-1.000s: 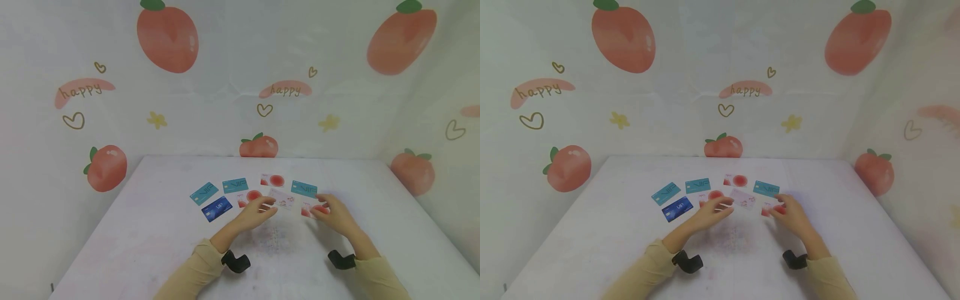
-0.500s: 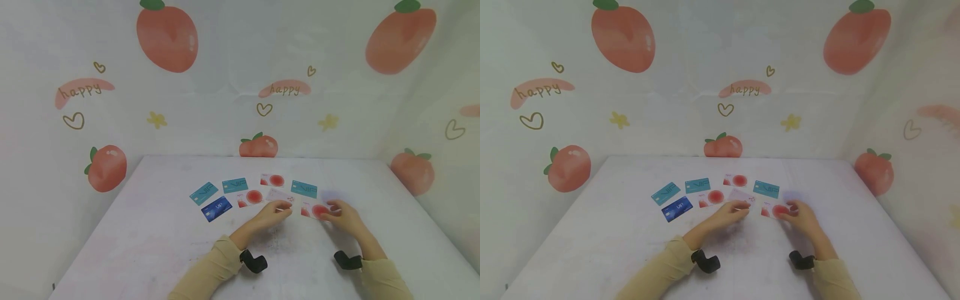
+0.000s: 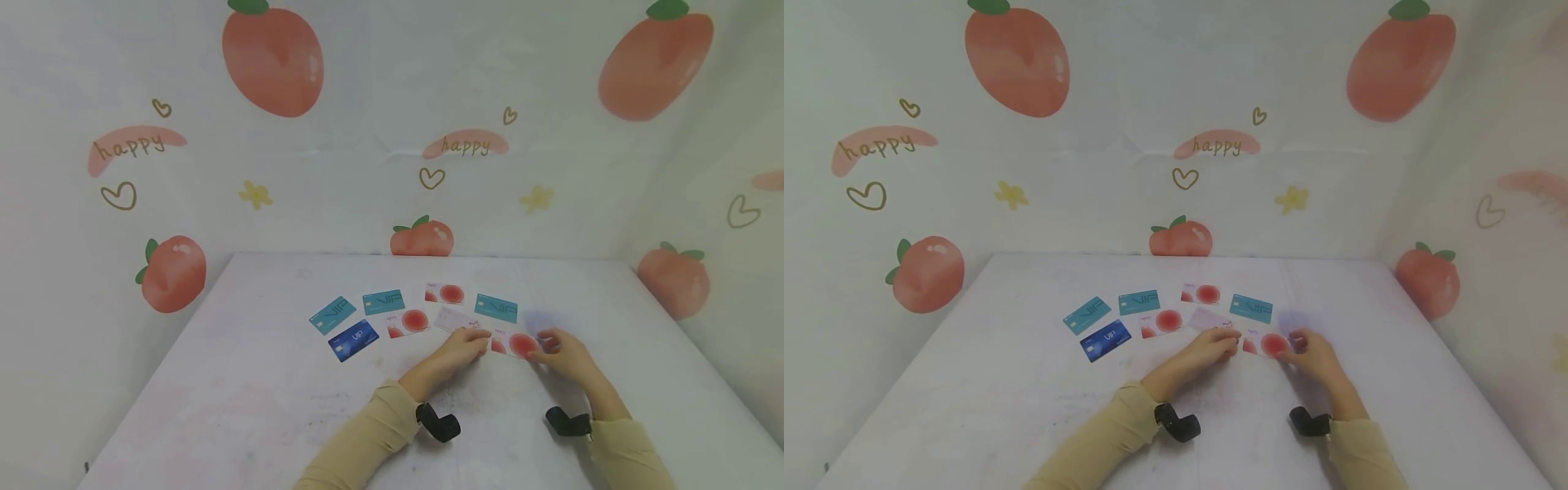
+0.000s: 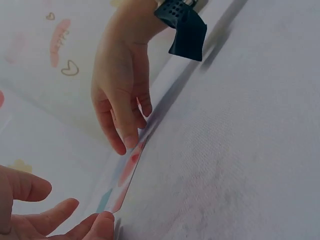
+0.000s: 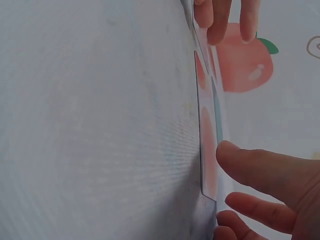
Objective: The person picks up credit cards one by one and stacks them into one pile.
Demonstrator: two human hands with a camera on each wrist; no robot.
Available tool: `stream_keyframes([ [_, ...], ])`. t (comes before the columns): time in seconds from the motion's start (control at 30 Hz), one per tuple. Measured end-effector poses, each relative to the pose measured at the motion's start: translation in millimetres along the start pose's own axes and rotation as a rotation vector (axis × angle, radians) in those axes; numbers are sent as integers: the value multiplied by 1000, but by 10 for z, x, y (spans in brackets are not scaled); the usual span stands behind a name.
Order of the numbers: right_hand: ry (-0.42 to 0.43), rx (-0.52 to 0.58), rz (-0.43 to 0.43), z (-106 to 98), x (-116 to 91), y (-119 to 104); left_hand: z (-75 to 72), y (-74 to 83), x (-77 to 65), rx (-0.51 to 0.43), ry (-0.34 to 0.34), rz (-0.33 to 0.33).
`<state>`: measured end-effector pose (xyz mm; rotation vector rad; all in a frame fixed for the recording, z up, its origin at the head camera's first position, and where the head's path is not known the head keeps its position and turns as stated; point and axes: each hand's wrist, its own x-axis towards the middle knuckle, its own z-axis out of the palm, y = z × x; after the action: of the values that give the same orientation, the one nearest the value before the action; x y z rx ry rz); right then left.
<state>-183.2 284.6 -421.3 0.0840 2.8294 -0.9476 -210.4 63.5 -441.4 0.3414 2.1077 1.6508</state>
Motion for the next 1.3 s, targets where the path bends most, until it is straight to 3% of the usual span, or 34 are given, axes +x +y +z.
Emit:
stream_keyframes([
  [0.13,-5,5,13,16,20,18,56,-5,48,-83,23,-38],
  [0.5,-3,4,4,32,55,46,121,5,78,-177,46,-88],
  [0.9,-15,36,55,61,81,45,131,-2,113,-216,54,-122],
  [1.3,-20,84,39,61,78,36,170,5,96,-217,110,-134],
])
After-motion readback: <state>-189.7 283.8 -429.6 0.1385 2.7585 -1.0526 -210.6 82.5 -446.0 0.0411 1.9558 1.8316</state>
